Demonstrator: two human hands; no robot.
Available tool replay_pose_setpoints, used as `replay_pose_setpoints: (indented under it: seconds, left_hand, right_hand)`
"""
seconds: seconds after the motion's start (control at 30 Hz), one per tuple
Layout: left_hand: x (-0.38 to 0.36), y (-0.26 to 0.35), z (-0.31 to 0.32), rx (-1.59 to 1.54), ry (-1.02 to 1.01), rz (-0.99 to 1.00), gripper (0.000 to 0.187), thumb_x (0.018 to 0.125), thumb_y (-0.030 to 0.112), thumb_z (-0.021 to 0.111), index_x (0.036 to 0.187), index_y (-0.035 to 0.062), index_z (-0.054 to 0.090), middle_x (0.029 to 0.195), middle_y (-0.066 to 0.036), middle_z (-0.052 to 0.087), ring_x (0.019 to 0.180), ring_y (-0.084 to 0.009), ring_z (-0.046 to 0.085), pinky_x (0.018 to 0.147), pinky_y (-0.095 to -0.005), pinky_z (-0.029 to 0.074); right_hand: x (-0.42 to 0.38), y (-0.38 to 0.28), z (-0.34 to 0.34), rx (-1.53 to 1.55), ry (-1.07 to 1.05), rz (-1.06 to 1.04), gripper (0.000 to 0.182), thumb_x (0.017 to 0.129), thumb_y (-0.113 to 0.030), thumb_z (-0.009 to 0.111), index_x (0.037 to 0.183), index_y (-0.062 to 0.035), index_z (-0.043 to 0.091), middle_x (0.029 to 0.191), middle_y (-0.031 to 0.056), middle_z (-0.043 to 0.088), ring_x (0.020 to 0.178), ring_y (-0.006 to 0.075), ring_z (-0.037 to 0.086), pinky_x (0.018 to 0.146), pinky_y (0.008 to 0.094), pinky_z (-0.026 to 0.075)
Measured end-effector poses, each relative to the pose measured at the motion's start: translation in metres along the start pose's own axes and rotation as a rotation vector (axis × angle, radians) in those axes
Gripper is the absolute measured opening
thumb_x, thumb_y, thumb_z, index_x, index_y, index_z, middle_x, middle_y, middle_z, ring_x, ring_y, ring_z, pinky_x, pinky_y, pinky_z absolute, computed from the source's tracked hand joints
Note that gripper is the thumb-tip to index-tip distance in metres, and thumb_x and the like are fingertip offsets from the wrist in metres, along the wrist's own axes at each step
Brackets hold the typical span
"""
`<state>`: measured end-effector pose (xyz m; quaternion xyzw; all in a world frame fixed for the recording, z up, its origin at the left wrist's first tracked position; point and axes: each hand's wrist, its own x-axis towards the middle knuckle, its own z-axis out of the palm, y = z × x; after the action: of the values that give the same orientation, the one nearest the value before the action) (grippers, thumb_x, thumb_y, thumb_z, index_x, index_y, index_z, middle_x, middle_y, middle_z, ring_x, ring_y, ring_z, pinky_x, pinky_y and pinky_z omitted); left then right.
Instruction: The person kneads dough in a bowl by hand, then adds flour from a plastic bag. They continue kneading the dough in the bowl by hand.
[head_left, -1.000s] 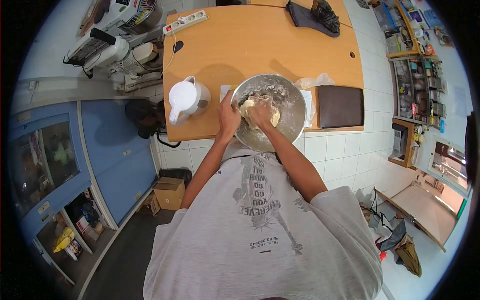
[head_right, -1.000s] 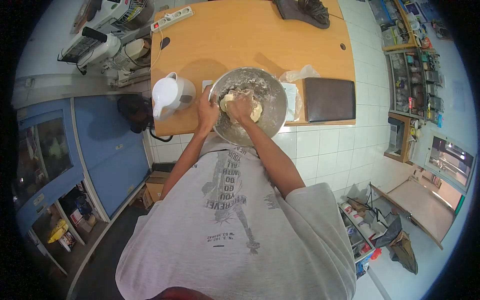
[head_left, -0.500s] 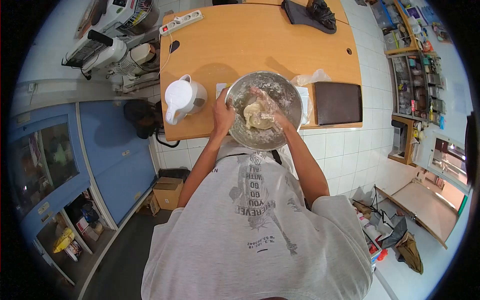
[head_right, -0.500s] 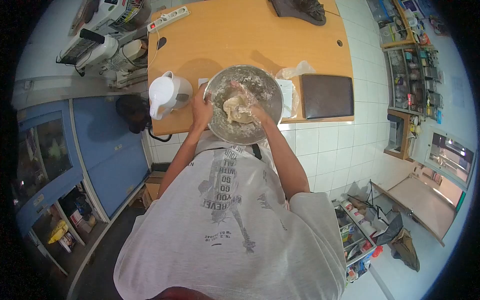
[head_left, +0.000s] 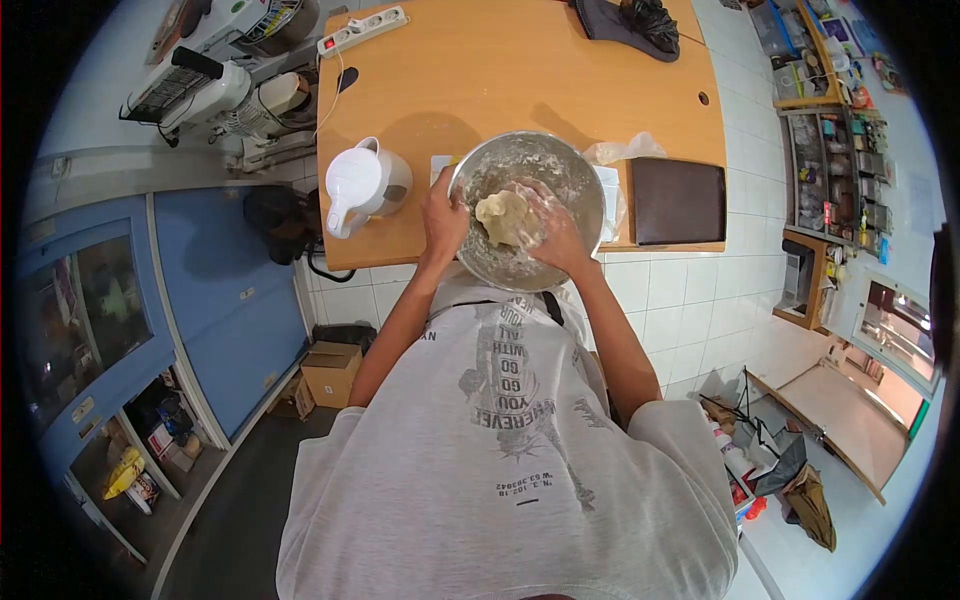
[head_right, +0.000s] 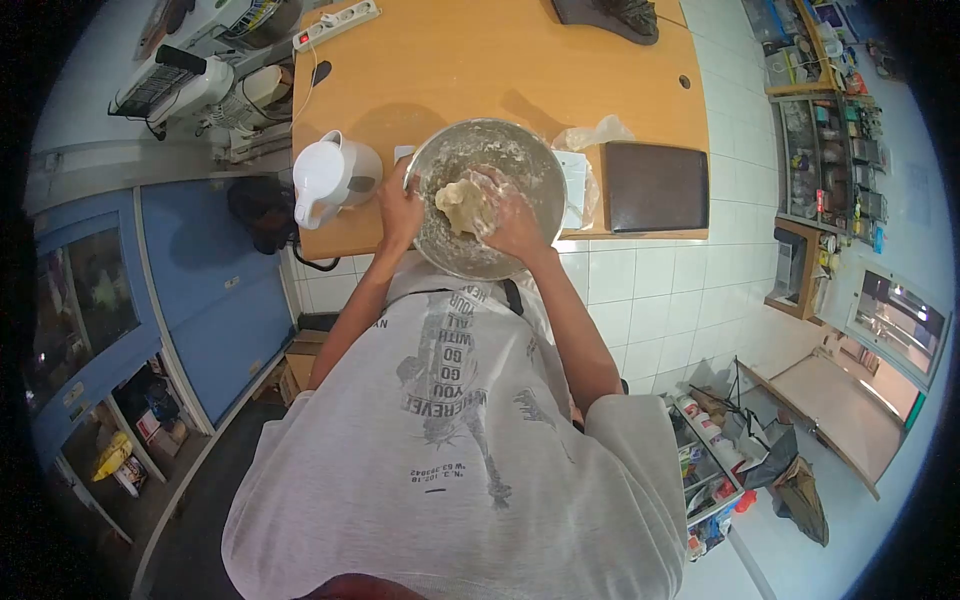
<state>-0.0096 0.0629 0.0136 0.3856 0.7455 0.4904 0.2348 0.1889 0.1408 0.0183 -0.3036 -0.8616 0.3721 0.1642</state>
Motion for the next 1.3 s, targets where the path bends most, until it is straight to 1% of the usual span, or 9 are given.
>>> replay_pose_setpoints:
  seconds: [0.33,0.4,0.5,0.73,0.8,0.9,1.03,1.17,1.3]
  left_hand:
    - [-0.001,-0.009,0.004,-0.009,0.007,-0.010,0.026,0.096,0.005,0.054,0.121,0.0011,0.061,0.104,-0.026,0.069,0.101,-0.0441,0.066,0.084,-0.0446,0.051]
    - [-0.001,-0.008,0.004,-0.001,0.010,-0.017,0.025,0.100,0.013,0.054,0.121,0.0006,0.061,0.104,-0.025,0.070,0.101,-0.0422,0.067,0.086,-0.0437,0.050]
    - [-0.003,-0.003,0.001,-0.006,0.002,-0.041,0.024,0.101,0.013,0.054,0.120,0.0005,0.061,0.104,-0.025,0.069,0.101,-0.0430,0.067,0.086,-0.0448,0.050]
    - [-0.004,0.003,0.001,0.004,0.015,-0.022,0.030,0.093,-0.002,0.053,0.122,0.0024,0.060,0.104,-0.027,0.067,0.100,-0.0468,0.064,0.082,-0.0460,0.051]
    - [-0.002,0.002,0.001,0.011,0.029,-0.013,0.030,0.093,-0.003,0.053,0.122,0.0024,0.060,0.103,-0.027,0.067,0.101,-0.0470,0.064,0.082,-0.0459,0.051]
    - [-0.003,-0.001,0.001,-0.015,0.020,-0.007,0.023,0.100,0.011,0.053,0.120,0.0013,0.061,0.102,-0.026,0.069,0.100,-0.0435,0.066,0.085,-0.0449,0.050]
    - [-0.002,0.001,-0.001,0.006,-0.014,-0.038,0.030,0.091,-0.005,0.053,0.119,0.0017,0.060,0.102,-0.027,0.067,0.101,-0.0481,0.064,0.081,-0.0465,0.050]
    - [-0.004,-0.010,0.002,0.027,-0.023,-0.049,0.030,0.091,-0.005,0.053,0.120,0.0013,0.060,0.101,-0.027,0.067,0.099,-0.0480,0.064,0.080,-0.0470,0.050]
    - [-0.006,-0.006,-0.002,0.017,-0.027,-0.073,0.026,0.098,0.009,0.056,0.123,0.0009,0.061,0.104,-0.027,0.069,0.103,-0.0442,0.066,0.086,-0.0452,0.050]
  right_hand:
    - [0.055,0.003,0.088,-0.201,-0.235,0.427,0.059,0.070,-0.030,0.069,0.124,-0.0093,0.062,0.134,0.0254,0.052,0.133,0.0475,0.041,0.113,0.0602,0.027]
    - [0.056,-0.004,0.095,-0.277,-0.039,0.591,0.067,0.072,-0.035,0.067,0.131,-0.0047,0.059,0.132,0.0275,0.056,0.127,0.0449,0.049,0.110,0.0505,0.038]
    - [0.061,-0.011,0.083,-0.047,-0.086,0.723,0.065,0.073,-0.033,0.067,0.131,-0.0042,0.059,0.131,0.0290,0.056,0.126,0.0462,0.050,0.108,0.0519,0.040]
    - [0.053,0.016,0.101,-0.099,0.008,0.669,0.066,0.073,-0.028,0.066,0.135,-0.0046,0.057,0.129,0.0304,0.058,0.124,0.0477,0.052,0.107,0.0516,0.041]
    - [0.044,0.036,0.104,-0.001,0.062,0.476,0.061,0.073,-0.031,0.065,0.129,-0.0071,0.059,0.129,0.0269,0.057,0.124,0.0437,0.053,0.108,0.0459,0.041]
    - [0.027,0.081,0.088,0.229,-0.143,0.382,0.079,0.077,-0.031,0.070,0.148,-0.0101,0.043,0.144,0.0181,0.050,0.137,0.0336,0.044,0.115,0.0410,0.032]
    - [0.012,0.099,0.064,0.366,-0.271,0.224,0.096,0.074,-0.027,0.080,0.156,-0.0128,0.032,0.155,0.0087,0.042,0.145,0.0262,0.035,0.121,0.0393,0.024]
    - [0.021,0.032,0.008,0.529,-0.331,0.055,0.100,0.075,-0.030,0.085,0.157,-0.0136,0.031,0.159,0.0058,0.038,0.146,0.0244,0.033,0.124,0.0401,0.019]
    - [0.021,0.003,-0.012,0.792,-0.284,0.186,0.096,0.075,-0.034,0.086,0.155,-0.0142,0.037,0.159,0.0046,0.039,0.146,0.0247,0.034,0.124,0.0410,0.018]
